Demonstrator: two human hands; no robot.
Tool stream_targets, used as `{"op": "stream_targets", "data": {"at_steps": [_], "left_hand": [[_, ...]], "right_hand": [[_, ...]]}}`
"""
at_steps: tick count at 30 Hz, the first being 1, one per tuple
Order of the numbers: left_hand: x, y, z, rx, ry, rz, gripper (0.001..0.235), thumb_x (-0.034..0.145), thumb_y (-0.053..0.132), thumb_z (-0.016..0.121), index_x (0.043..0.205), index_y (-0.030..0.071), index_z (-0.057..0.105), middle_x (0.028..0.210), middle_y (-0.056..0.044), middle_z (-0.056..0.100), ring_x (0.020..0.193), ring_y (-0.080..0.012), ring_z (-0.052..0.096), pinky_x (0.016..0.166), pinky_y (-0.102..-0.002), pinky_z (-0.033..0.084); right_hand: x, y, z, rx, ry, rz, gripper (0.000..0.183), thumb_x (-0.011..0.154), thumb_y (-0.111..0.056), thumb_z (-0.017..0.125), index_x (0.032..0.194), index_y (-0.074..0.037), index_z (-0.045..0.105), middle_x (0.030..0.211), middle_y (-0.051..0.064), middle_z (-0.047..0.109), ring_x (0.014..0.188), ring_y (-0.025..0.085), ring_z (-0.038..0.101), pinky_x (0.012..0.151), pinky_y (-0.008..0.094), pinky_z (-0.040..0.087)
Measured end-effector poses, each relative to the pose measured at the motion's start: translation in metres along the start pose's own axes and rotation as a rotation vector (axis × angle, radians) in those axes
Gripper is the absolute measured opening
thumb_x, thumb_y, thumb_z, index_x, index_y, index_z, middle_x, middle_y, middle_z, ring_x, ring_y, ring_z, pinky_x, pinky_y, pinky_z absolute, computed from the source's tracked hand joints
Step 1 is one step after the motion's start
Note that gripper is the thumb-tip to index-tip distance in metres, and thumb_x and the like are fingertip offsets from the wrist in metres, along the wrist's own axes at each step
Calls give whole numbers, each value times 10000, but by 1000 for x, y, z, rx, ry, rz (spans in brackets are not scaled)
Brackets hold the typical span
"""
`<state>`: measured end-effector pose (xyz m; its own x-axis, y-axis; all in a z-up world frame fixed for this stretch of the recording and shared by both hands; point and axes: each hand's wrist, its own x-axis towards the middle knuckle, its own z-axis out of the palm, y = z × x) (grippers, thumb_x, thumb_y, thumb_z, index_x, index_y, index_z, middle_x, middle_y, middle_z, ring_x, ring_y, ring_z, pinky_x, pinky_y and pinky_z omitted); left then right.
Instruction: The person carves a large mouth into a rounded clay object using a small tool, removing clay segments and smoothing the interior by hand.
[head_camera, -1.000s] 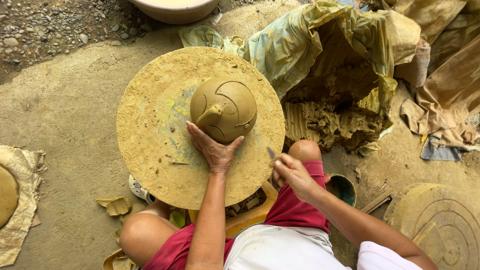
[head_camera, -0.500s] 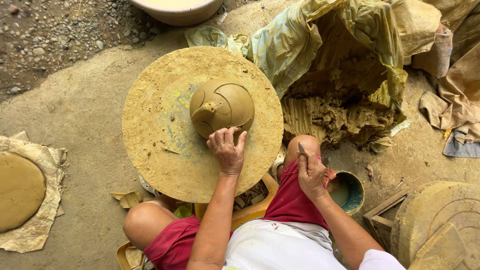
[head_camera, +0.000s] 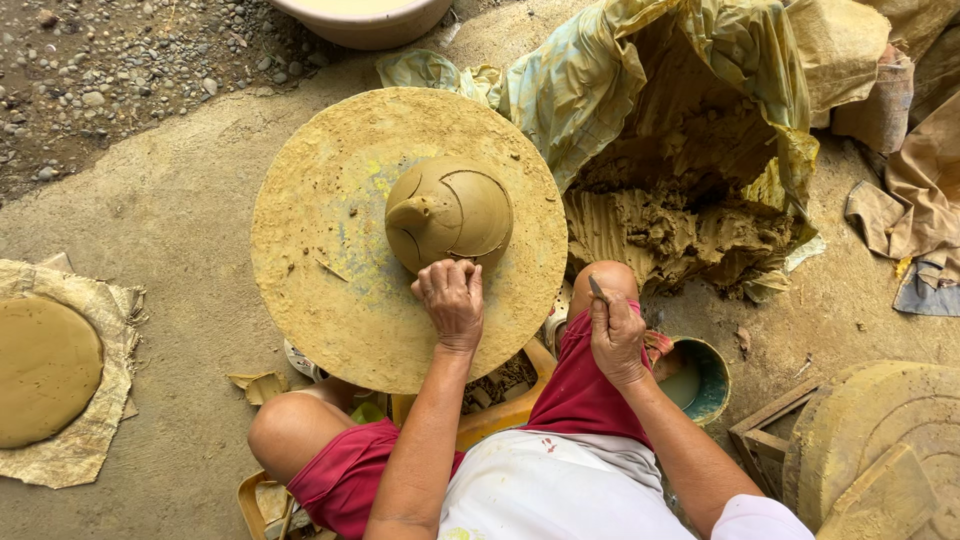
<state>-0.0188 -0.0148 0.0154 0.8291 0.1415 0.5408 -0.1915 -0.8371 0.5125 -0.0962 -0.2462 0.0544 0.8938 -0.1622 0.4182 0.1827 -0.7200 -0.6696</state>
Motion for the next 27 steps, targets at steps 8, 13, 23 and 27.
{"op": "stream_targets", "data": {"at_steps": [8, 13, 23, 27], "left_hand": [[-8, -21, -5, -104, 52, -52, 411, 832, 419, 841, 1018, 113, 640, 1012, -52, 565, 1013, -228, 551, 918, -402, 514], [6, -41, -13, 64, -39, 156, 376, 905, 421, 792, 1040, 117, 618, 985, -46, 589, 928, -210, 617, 823, -336, 588], [30, -57, -52, 127, -154, 547, 292, 984, 217, 703, 1090, -30, 588, 988, -153, 577, 898, -284, 620, 794, -388, 588], [20, -66, -49, 150, -152, 539, 262, 978, 193, 705, 1085, -28, 612, 988, -160, 621, 902, -287, 648, 795, -384, 601]], "right_hand": [[-1, 1, 1, -5, -7, -12, 89, 1054, -58, 598, 1111, -18, 652, 838, 103, 674, 704, 209, 680, 646, 347, 540], [1, 2, 1, -54, -26, -27, 109, 1047, -48, 596, 1136, -15, 649, 817, 103, 666, 700, 233, 673, 644, 371, 524], [1, 3, 3, -77, -19, -48, 108, 1047, -45, 600, 1131, -16, 661, 808, 101, 662, 691, 232, 669, 643, 375, 522], [1, 2, 5, -44, -24, -40, 92, 1050, -39, 597, 1113, -13, 660, 831, 100, 667, 684, 206, 672, 624, 351, 532]]}}
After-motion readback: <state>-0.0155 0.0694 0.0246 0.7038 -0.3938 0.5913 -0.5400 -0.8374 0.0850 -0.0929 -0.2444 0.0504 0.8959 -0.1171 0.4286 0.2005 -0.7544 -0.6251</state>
